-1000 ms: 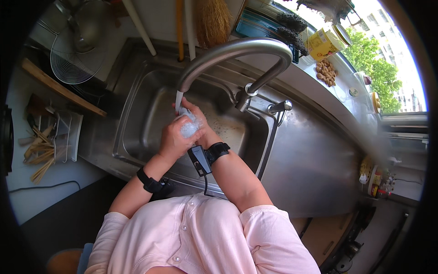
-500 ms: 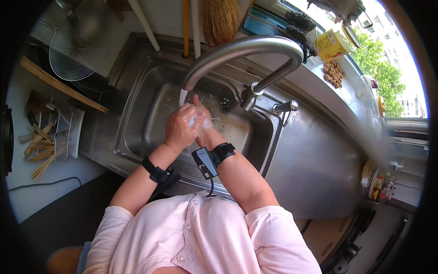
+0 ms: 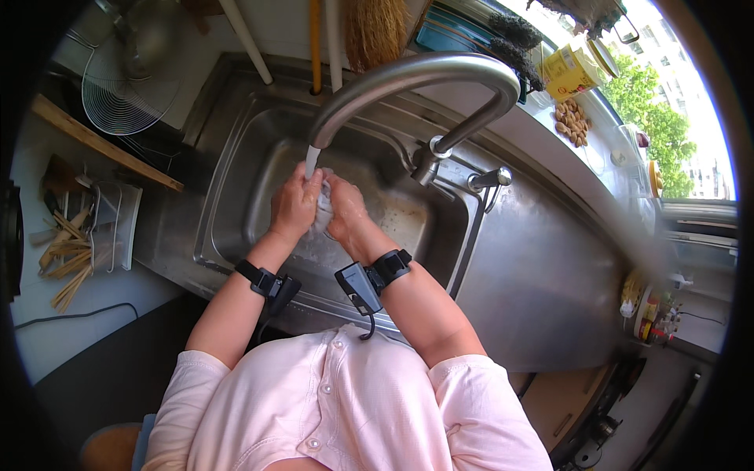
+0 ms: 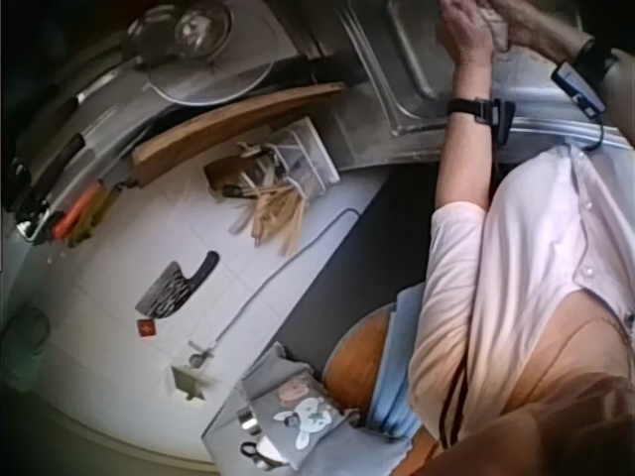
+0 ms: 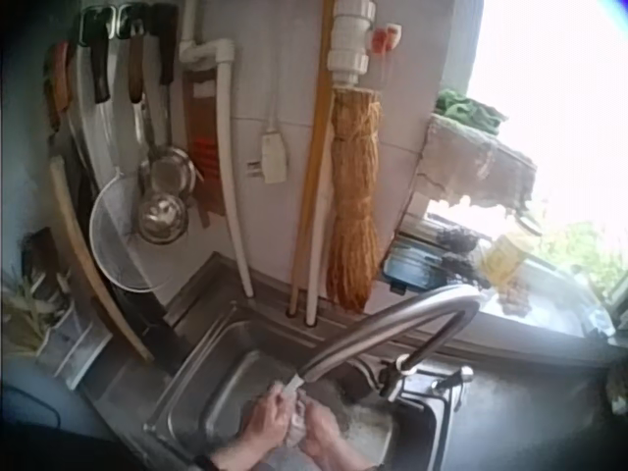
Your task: The person rinses a cloth in a sink, wipes the faucet and kitchen counter, and then cleans a dining table, moving a basket of food, a glass, and a phone. They finish by placing the basket into a refrigerator and wiping the kitchen counter again.
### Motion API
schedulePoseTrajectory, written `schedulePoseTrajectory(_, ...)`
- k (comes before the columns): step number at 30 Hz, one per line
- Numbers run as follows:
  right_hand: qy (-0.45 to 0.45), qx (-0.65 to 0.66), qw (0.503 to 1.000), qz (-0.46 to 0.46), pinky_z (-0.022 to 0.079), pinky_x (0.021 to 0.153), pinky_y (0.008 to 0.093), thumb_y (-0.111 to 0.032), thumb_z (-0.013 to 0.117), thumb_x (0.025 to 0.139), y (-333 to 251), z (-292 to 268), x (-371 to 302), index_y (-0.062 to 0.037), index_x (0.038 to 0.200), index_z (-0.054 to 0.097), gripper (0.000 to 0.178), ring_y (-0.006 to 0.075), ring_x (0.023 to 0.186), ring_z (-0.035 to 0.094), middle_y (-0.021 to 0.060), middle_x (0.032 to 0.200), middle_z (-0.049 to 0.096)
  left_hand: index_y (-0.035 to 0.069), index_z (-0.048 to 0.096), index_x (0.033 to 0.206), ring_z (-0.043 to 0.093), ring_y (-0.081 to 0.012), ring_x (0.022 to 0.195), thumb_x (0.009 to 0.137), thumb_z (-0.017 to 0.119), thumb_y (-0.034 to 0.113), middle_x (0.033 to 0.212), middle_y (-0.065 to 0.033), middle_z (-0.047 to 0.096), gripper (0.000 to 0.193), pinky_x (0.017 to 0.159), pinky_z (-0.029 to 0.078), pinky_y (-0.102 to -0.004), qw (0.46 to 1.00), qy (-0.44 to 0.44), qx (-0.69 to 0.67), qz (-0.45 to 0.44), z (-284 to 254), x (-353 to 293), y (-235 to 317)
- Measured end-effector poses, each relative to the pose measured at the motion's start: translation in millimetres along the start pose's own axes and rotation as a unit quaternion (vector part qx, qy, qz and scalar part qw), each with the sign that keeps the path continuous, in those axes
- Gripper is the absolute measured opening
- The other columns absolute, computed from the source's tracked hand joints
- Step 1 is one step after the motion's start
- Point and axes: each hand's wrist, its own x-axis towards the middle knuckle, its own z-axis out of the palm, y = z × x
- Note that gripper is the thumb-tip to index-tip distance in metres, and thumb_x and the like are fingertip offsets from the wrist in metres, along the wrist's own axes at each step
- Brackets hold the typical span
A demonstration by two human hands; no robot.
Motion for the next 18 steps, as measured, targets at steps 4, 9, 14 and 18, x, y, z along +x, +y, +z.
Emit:
schedulePoseTrajectory(4, -0.069, 0.094, 0.99, 0.076, 0.054, 0.081, 0.0425, -0.046, 0.054, 0.096, -42.9, 6.9, -12.6, 0.0001, 0.101, 0.058, 0.046, 0.0292, 0.086, 0.065, 0.0147, 0.094, 0.065, 0.003, 0.058, 0.11, 0.066, -0.0243, 0.088, 0.096, 0.055, 0.042, 0.091, -0.0135, 0.067, 0.042, 0.077, 0.049, -0.039, 0.962, -0.118, -0.241, -0.042, -1.2, 1.5, -48.3)
schedulePoseTrajectory(9, 0.024, 0.169, 0.985, 0.03, 0.049, 0.094, 0.0509, -0.044, 0.054, 0.097, -59.4, -17.0, 10.4, -0.0015, 0.109, 0.06, 0.044, 0.0319, 0.1, 0.063, 0.0168, 0.105, 0.066, -0.002, 0.054, 0.125, 0.061, -0.0205, 0.1, 0.087, 0.07, 0.029, 0.108, -0.0107, 0.064, 0.051, 0.088, 0.048, -0.0313, 0.891, -0.309, -0.308, -0.129, -21.2, -26.0, -37.7)
schedulePoseTrajectory(14, 0.043, 0.174, 0.984, 0.006, 0.049, 0.094, 0.0482, -0.044, 0.053, 0.097, -50.5, -15.4, 8.2, -0.0031, 0.107, 0.062, 0.043, 0.0296, 0.1, 0.063, 0.0141, 0.104, 0.067, 0.008, 0.05, 0.13, 0.062, -0.0218, 0.103, 0.081, 0.073, 0.018, 0.108, -0.0092, 0.064, 0.055, 0.086, 0.051, -0.0358, 0.717, -0.158, -0.628, -0.258, -35.7, -30.0, -31.9)
schedulePoseTrajectory(18, -0.029, 0.151, 0.987, 0.035, 0.054, 0.081, 0.0402, -0.039, 0.058, 0.096, -34.2, 1.1, -3.6, -0.007, 0.102, 0.061, 0.033, 0.0272, 0.09, 0.065, 0.0124, 0.097, 0.067, 0.008, 0.053, 0.126, 0.064, -0.0236, 0.101, 0.081, 0.074, 0.019, 0.109, -0.008, 0.065, 0.051, 0.084, 0.051, -0.0357, 0.832, -0.121, -0.493, -0.223, -25.7, -14.8, -3.4)
